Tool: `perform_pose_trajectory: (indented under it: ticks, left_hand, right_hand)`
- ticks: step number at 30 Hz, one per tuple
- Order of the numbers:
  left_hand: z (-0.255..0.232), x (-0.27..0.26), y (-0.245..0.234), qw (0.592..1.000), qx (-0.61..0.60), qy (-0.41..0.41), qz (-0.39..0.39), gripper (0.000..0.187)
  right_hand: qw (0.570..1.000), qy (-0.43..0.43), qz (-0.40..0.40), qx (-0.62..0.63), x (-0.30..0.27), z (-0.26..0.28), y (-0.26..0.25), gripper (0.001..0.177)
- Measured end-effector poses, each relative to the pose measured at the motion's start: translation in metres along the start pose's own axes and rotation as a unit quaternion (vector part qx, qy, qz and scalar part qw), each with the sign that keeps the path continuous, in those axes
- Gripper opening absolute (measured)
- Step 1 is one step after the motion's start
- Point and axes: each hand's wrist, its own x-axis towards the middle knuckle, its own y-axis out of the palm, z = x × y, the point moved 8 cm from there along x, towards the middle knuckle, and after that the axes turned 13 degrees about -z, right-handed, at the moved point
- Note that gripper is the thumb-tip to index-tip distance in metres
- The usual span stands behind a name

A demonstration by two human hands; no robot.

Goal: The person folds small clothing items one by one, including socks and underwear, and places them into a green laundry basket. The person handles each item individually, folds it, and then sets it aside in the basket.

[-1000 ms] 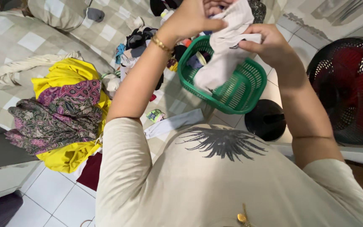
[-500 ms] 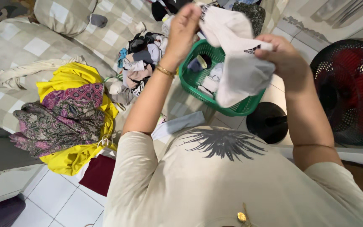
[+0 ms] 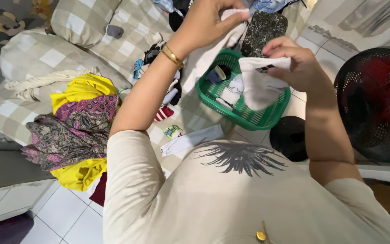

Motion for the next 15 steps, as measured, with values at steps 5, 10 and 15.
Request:
perform_pose_trajectory:
  ticks: [5, 10, 15]
  left_hand:
    - [-0.035, 0.002, -0.009, 0.985, 0.057, 0.052, -0.155, 0.024]
    - [-0.032, 0.011, -0.016, 0.992, -0.002, 0.022, -0.120, 0.020]
    - [-0.047, 0.009, 0.004, 0.987, -0.159, 0.010, -0.004, 0.022]
  right_hand:
    - [0.999, 0.015, -0.030, -0.009, -0.004, -0.008, 0.031, 0.019]
    - [0.904, 0.174, -0.196, 0.338, -0.005, -0.067, 0.015, 0.012]
    - [0.936, 0.239, -0.150, 0.208, 0.013, -0.087, 0.039, 0.024]
